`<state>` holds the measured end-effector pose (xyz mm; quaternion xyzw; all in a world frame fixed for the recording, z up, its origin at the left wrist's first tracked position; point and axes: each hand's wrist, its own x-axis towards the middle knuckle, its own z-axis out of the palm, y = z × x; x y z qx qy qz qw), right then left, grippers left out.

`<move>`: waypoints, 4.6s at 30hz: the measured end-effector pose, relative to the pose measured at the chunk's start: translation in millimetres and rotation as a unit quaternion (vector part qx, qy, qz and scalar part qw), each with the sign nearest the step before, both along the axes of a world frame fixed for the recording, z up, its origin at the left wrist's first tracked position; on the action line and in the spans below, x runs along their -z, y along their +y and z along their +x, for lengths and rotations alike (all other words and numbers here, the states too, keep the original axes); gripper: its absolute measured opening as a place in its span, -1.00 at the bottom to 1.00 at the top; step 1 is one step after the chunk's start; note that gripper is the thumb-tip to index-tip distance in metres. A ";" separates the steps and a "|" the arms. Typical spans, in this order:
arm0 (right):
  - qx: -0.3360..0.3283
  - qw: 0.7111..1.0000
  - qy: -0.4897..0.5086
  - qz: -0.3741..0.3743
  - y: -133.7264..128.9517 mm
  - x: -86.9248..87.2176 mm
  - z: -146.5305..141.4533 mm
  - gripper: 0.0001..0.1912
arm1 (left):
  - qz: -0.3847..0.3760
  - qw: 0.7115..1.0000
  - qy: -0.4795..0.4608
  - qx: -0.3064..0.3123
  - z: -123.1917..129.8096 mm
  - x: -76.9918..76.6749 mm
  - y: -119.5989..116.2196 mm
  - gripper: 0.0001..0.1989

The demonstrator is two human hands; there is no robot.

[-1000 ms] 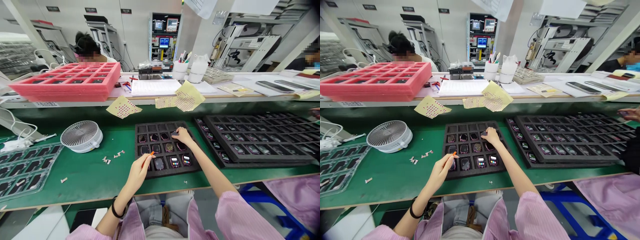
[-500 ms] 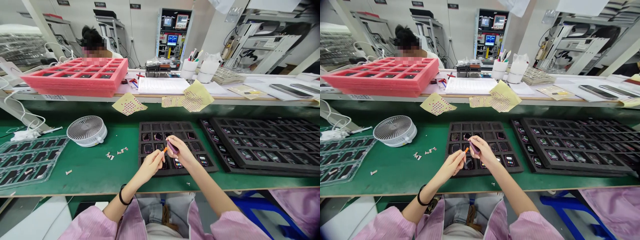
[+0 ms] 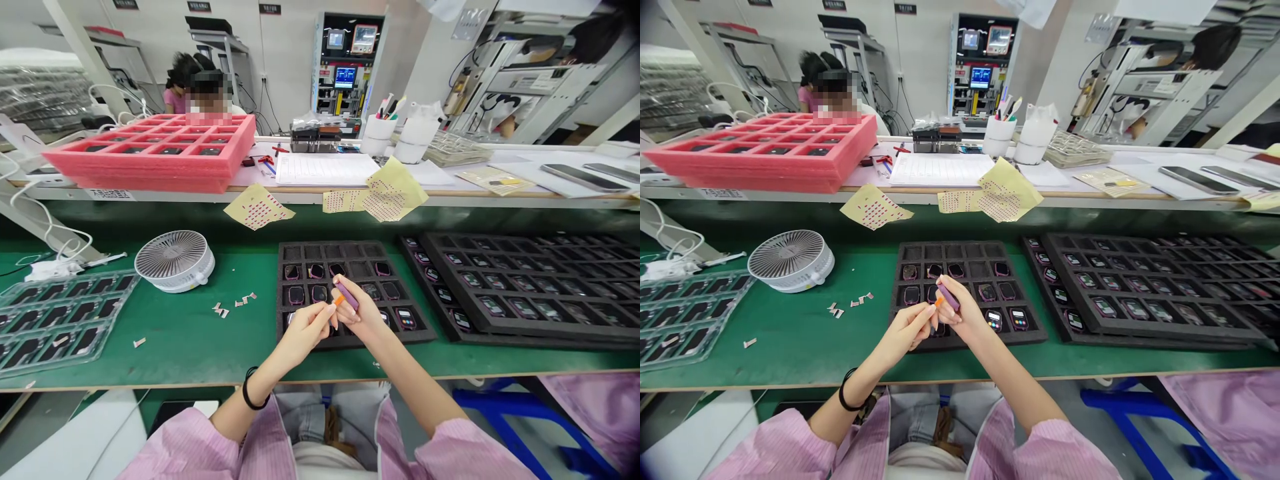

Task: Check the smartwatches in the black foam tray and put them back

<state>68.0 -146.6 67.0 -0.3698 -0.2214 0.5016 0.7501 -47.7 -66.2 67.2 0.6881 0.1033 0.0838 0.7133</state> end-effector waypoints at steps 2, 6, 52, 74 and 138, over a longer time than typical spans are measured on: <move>0.005 1.000 0.000 -0.005 0.8 0.2 -0.4 -0.72 | 0.008 1.000 0.002 -0.001 0.1 0.2 0.3 -0.59; 0.022 0.999 -0.033 -0.006 -1.2 1.9 0.4 -0.72 | 0.026 1.000 0.008 -0.001 -1.2 -1.1 3.4 -0.59; 0.143 0.951 -0.268 -0.060 25.6 17.2 -3.0 -0.69 | 0.046 0.965 -0.080 -0.245 12.3 29.2 15.6 -0.63; 0.232 0.491 -0.636 -0.548 -42.4 69.8 184.4 -0.71 | 0.446 0.821 0.270 -0.231 -61.5 44.4 114.8 -0.74; 0.145 0.987 -0.065 -0.034 -5.5 6.9 -29.1 -0.76 | -0.029 0.995 -0.048 -0.085 7.2 6.0 -1.7 -0.56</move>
